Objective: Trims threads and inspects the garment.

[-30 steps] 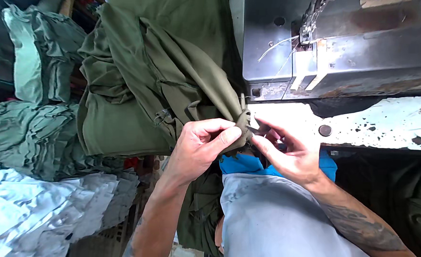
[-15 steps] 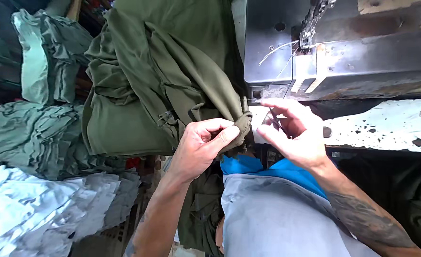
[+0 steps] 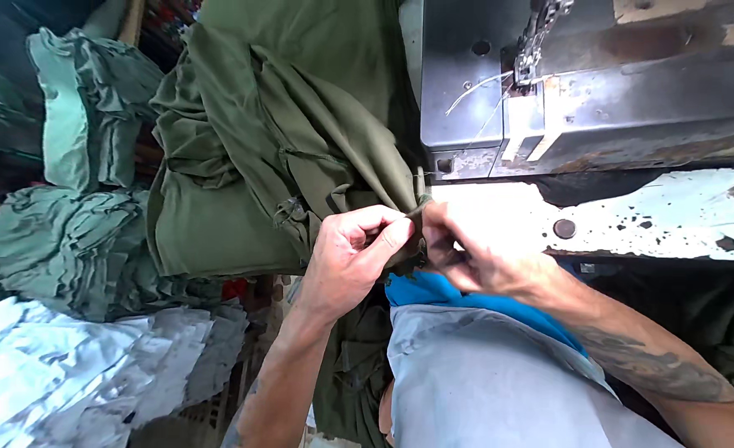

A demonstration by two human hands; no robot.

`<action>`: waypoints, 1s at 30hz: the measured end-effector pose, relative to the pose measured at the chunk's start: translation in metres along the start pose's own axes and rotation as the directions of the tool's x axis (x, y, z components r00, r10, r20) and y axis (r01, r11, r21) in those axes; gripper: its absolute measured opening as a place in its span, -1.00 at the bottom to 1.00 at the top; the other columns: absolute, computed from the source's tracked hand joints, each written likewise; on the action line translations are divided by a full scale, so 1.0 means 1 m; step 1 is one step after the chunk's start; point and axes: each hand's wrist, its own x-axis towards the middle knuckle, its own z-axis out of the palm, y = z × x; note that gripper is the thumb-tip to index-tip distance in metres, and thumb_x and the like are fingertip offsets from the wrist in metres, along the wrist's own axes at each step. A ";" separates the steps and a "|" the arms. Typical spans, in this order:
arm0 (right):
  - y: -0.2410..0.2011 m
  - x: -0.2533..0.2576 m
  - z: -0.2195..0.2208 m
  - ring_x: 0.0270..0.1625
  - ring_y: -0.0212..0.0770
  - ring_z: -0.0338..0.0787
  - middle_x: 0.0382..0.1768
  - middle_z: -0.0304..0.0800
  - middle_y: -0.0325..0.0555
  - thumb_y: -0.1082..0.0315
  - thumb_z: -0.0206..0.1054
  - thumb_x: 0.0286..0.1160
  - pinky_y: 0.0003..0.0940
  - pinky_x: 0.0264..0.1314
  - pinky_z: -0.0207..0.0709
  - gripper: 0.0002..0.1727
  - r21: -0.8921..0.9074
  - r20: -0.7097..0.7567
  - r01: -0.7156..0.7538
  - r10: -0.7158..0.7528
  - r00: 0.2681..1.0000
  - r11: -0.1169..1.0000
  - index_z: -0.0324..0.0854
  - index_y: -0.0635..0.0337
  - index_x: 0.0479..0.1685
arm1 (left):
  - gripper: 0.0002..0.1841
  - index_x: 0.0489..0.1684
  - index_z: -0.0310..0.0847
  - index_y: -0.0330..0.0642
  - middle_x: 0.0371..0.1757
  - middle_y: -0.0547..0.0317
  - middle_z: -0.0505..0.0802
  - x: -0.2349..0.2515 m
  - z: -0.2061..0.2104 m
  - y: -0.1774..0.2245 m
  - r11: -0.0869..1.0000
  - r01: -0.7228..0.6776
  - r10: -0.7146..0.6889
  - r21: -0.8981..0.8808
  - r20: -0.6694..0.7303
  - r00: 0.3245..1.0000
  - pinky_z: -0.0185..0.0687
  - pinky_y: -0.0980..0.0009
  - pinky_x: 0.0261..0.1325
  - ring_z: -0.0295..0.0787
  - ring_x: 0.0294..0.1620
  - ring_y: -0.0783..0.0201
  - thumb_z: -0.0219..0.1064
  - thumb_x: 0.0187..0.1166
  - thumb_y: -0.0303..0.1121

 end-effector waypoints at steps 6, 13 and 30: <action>0.007 0.001 0.003 -0.43 -0.31 0.66 -0.40 0.66 -0.01 0.49 0.26 0.40 -0.53 -0.40 0.54 -0.84 -0.020 -0.042 -0.149 0.148 0.988 0.989 0.59 0.41 -0.13 | -0.82 -0.30 0.75 -0.07 -0.53 0.51 0.74 -0.011 -0.006 -0.002 0.998 0.055 -0.055 0.032 -0.028 0.998 0.54 0.73 -0.50 0.61 -0.57 0.66 0.22 0.65 -0.46; -0.001 0.001 -0.010 -0.57 -0.69 0.51 -0.39 0.73 -0.28 0.46 0.39 0.47 -0.82 -0.55 0.43 -0.86 0.446 0.131 -0.363 0.342 0.931 0.818 0.68 0.32 -0.09 | -0.83 -0.30 0.75 -0.10 -0.46 0.51 0.78 -0.009 -0.007 -0.005 1.000 0.005 -0.004 0.015 -0.032 0.999 0.62 0.74 -0.38 0.69 -0.47 0.68 0.22 0.62 -0.49; -0.002 0.008 -0.010 -0.62 -0.67 0.39 -0.56 0.56 -0.33 0.49 0.31 0.43 -0.82 -0.60 0.26 -0.95 0.370 0.019 -0.319 0.336 0.942 0.873 0.64 0.29 -0.23 | -0.78 -0.36 0.75 -0.08 -0.47 0.51 0.77 -0.009 -0.004 -0.002 1.000 0.010 -0.012 -0.020 -0.068 0.998 0.57 0.74 -0.40 0.65 -0.48 0.67 0.20 0.64 -0.50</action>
